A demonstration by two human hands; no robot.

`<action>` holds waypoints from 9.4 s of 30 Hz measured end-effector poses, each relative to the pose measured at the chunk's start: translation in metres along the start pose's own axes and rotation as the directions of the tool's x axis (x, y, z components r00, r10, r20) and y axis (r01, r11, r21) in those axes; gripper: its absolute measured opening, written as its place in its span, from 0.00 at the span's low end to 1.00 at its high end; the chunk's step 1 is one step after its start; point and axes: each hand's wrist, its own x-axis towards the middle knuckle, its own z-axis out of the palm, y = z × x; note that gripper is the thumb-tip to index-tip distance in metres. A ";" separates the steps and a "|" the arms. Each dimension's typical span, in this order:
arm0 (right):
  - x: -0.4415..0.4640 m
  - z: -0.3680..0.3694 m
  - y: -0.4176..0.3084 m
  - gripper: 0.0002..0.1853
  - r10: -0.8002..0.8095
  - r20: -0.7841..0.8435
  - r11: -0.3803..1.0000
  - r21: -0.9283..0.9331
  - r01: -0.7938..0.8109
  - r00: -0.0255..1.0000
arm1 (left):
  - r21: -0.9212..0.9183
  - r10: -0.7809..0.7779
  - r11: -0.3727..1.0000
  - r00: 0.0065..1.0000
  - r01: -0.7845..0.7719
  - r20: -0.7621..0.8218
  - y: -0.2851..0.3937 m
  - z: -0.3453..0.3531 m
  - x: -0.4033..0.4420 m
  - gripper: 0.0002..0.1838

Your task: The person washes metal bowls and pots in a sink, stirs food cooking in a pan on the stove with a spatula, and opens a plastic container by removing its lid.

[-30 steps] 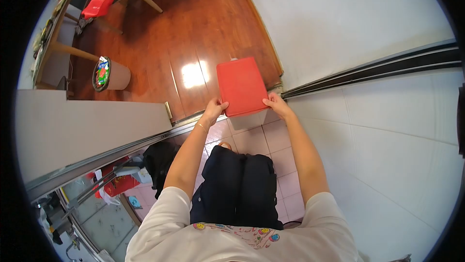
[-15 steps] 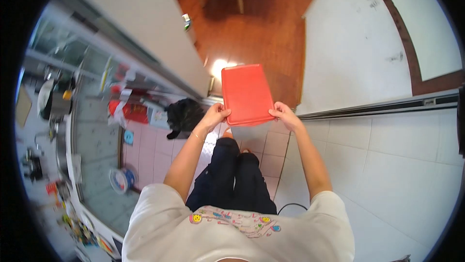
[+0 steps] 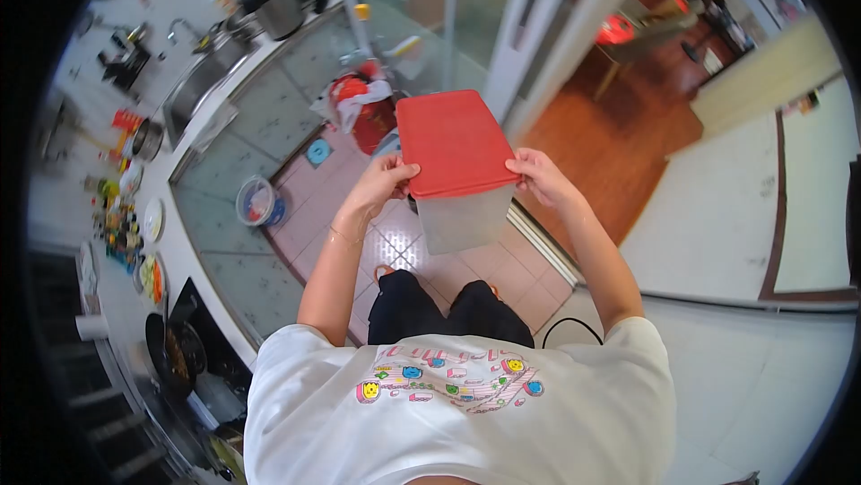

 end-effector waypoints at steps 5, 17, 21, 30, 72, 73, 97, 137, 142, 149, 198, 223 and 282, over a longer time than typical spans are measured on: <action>0.114 0.124 -0.037 0.13 0.007 0.189 0.995 -0.101 0.012 0.982 | -0.052 0.075 0.995 0.978 -0.087 -0.194 0.024 -0.140 -0.041 0.10; 0.370 0.385 -0.061 0.12 -0.039 0.565 0.985 -0.118 0.128 0.824 | -0.065 0.212 0.943 0.742 -0.326 -0.636 0.059 -0.407 -0.100 0.12; 0.453 0.461 -0.071 0.12 0.011 0.686 0.979 -0.157 0.134 0.728 | -0.113 0.195 0.907 0.644 -0.405 -0.740 0.059 -0.478 -0.099 0.12; 0.610 0.616 -0.107 0.12 0.152 0.791 0.940 -0.300 0.160 0.592 | -0.127 0.118 0.887 0.484 -0.444 -0.867 0.080 -0.621 -0.082 0.11; 0.925 0.969 -0.056 0.09 0.375 0.908 0.816 -0.418 0.399 0.185 | -0.055 -0.107 0.797 -0.051 -0.602 -0.993 0.071 -0.845 0.005 0.15; 0.932 0.976 -0.053 0.09 0.362 0.917 0.827 -0.399 0.395 0.169 | -0.061 -0.112 0.816 -0.053 -0.574 -0.992 0.072 -0.848 0.010 0.15; 0.874 0.960 -0.052 0.21 0.190 0.749 0.749 -0.528 0.399 0.634 | 0.761 0.767 0.322 0.315 0.563 -0.558 0.129 -0.918 0.020 0.29; 0.912 0.995 -0.082 0.27 0.245 0.715 0.349 -0.695 0.628 0.655 | 0.757 0.629 0.556 0.421 0.344 -0.653 0.161 -1.112 0.054 0.14; 0.914 0.992 -0.071 0.24 0.184 0.709 0.523 -0.657 0.543 0.681 | 0.813 0.741 0.499 0.338 0.299 -0.579 0.159 -1.109 0.063 0.13; 0.915 0.990 -0.058 0.23 0.057 0.722 0.610 -0.572 0.548 0.690 | 0.799 0.779 0.475 0.247 0.368 -0.576 0.162 -1.096 0.064 0.11; 0.906 0.983 -0.039 0.10 0.017 0.737 0.821 -0.396 0.411 0.676 | 0.927 0.834 0.374 0.435 0.007 -0.339 0.171 -1.122 0.068 0.11; 0.816 0.918 -0.065 0.16 -0.201 0.728 0.496 -0.501 0.709 0.655 | 0.945 0.965 0.261 -0.080 0.195 -0.250 0.225 -1.072 0.038 0.14; 0.648 0.863 0.084 0.14 0.789 0.532 0.415 -0.830 -0.373 -0.308 | 0.383 -0.666 0.498 -0.626 -0.778 -0.407 -0.087 -0.587 -0.102 0.18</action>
